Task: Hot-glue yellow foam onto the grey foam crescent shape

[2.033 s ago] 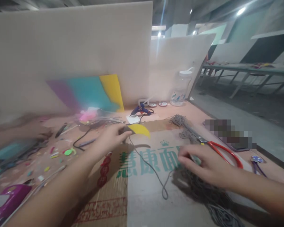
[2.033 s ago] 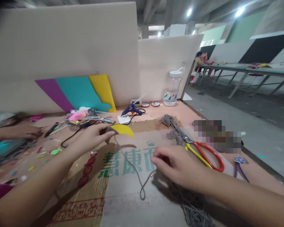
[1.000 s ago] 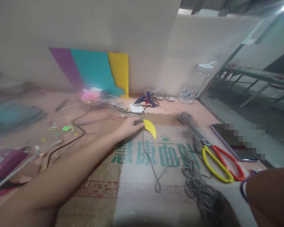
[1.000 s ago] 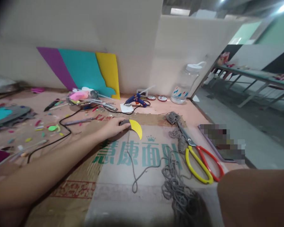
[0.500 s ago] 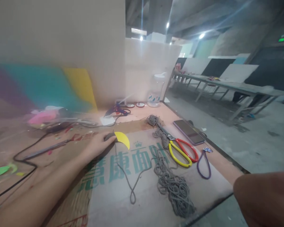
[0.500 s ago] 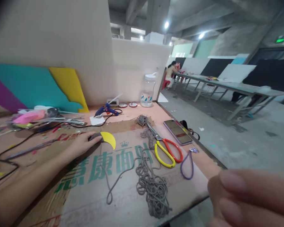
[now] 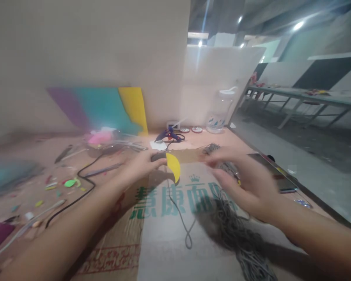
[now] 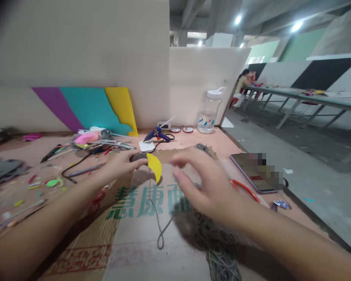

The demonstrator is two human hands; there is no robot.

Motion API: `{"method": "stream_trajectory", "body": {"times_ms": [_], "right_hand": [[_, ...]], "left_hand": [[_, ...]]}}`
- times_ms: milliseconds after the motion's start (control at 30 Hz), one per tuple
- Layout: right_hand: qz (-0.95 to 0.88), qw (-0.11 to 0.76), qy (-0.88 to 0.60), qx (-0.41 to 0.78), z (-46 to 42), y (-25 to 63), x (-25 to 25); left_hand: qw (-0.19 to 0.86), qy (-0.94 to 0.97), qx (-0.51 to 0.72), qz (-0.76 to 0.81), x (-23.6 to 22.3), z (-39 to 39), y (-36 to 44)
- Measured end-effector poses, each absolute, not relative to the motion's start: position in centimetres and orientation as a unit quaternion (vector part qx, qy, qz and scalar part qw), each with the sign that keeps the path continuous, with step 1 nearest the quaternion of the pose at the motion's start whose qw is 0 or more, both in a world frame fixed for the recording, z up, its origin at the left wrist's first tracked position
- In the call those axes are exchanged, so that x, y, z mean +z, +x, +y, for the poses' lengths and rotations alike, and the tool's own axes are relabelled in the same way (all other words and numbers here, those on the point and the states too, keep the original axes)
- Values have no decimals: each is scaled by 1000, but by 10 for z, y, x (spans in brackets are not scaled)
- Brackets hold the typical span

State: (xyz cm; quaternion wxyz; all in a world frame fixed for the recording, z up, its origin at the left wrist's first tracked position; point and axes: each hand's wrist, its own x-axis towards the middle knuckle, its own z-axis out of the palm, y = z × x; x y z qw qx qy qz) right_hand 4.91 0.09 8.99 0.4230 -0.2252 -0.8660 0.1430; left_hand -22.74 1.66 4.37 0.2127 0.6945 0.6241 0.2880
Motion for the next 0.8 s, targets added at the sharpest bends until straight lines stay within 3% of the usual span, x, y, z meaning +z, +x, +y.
{"method": "stream_trajectory", "body": {"times_ms": [133,300,433,600,700,800], "right_hand": [[-847,354,-244,313,39,-5,59],[-774,378,-266,432,55,-31,31],[-746,404,-271,455,49,-24,29],[-736,419,-272,458,43,-20,24],[-704,470,-227,482,42,-21,26],[-696,447,-148,541,40,-22,30]], "left_hand": [[190,743,306,565,76,-1,-228],[206,741,324,551,79,-4,-229],[252,720,360,537,76,-2,-227],[226,743,324,540,77,-8,-224],[257,749,318,522,77,-9,-227],[305,749,313,498,76,-8,-227]]}}
